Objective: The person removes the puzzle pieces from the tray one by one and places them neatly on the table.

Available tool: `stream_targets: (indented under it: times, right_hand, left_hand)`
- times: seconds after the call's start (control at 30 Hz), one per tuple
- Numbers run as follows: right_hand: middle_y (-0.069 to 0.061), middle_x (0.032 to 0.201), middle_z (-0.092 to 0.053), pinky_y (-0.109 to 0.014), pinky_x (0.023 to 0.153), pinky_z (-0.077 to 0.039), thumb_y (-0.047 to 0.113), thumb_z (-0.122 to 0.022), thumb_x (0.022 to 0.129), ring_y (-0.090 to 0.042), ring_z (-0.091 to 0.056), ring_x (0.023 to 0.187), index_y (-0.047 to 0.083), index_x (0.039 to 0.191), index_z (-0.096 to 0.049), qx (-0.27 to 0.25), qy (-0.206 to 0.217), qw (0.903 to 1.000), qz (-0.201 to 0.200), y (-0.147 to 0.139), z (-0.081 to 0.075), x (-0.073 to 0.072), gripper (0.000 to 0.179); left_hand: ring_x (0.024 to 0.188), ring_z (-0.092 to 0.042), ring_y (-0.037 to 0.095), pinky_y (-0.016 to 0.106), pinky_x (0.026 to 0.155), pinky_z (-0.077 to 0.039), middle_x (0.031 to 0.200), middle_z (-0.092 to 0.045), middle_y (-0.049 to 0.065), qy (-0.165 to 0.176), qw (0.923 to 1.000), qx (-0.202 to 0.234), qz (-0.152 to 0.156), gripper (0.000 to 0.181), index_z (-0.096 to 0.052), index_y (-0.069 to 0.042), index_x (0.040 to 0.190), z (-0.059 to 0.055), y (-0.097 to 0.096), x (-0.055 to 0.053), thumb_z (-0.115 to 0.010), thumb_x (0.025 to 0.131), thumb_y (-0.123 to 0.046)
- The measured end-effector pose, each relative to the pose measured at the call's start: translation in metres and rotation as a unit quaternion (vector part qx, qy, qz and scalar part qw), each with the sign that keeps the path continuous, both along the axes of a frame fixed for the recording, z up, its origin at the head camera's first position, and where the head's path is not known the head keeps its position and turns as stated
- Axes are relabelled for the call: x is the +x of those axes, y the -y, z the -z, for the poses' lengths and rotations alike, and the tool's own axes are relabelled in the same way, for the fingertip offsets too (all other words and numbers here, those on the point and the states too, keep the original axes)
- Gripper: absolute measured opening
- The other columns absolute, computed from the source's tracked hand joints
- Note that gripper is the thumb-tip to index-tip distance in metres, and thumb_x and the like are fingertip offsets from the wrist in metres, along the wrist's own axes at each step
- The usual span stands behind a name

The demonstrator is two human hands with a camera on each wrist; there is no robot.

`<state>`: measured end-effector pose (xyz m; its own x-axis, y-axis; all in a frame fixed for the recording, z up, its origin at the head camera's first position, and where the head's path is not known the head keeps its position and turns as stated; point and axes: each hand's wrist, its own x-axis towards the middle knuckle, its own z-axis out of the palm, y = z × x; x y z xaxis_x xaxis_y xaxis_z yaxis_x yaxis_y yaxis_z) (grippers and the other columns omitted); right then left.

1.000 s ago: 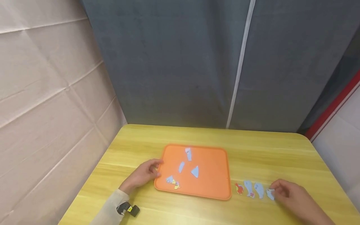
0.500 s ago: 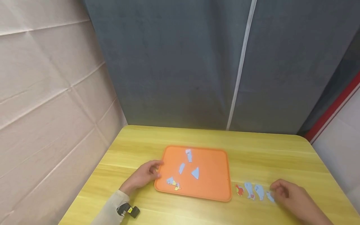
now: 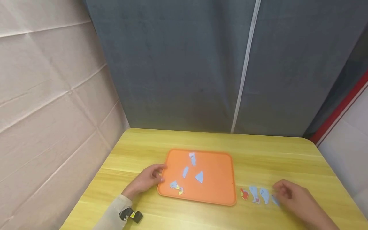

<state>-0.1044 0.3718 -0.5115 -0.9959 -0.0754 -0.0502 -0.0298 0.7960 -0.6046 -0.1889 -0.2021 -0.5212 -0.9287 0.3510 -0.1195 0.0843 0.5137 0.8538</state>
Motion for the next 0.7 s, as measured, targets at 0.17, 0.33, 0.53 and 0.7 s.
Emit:
stream_targets:
  times: [0.17,0.33,0.53,0.7]
  right_hand:
    - [0.008,0.082,-0.059,-0.024,0.061,-0.042,0.027,-0.074,0.101,-0.001,-0.05,0.071,0.008,0.111,-0.071,-0.014,-0.027,0.9994,-0.017,0.007,-0.002,-0.002,0.022]
    - [0.011,0.085,-0.064,-0.024,0.062,-0.045,0.025,-0.073,0.102,-0.001,-0.054,0.072,0.009,0.112,-0.072,-0.027,-0.037,0.9983,-0.037,0.015,-0.008,-0.006,0.02]
    - [0.01,0.085,-0.067,-0.023,0.062,-0.046,0.016,-0.074,0.1,-0.001,-0.057,0.073,0.01,0.113,-0.072,-0.052,-0.07,0.9945,-0.059,0.027,-0.01,-0.01,0.015]
    - [0.007,0.086,-0.069,-0.023,0.062,-0.047,0.013,-0.074,0.1,-0.003,-0.06,0.074,0.011,0.113,-0.072,-0.078,-0.087,0.9906,-0.072,0.04,-0.014,-0.014,0.014]
  left_hand:
    - [0.095,-0.059,0.02,0.025,0.071,-0.052,0.12,-0.06,0.008,0.0,1.0,0.0,0.0,0.048,-0.063,-0.011,0.144,0.0,0.0,0.0,-0.074,0.098,-0.007]
    - [0.094,-0.058,0.02,0.024,0.07,-0.052,0.121,-0.06,0.009,0.002,1.0,0.005,0.0,0.048,-0.063,-0.01,0.144,0.0,0.0,0.0,-0.074,0.098,-0.007]
    - [0.094,-0.059,0.02,0.025,0.071,-0.052,0.121,-0.06,0.009,0.003,1.0,0.007,0.001,0.048,-0.063,-0.011,0.144,0.001,0.0,-0.001,-0.074,0.098,-0.007]
    - [0.093,-0.057,0.021,0.025,0.07,-0.051,0.119,-0.06,0.008,0.005,1.0,0.007,-0.002,0.047,-0.063,-0.011,0.143,0.001,0.0,0.0,-0.074,0.097,-0.007]
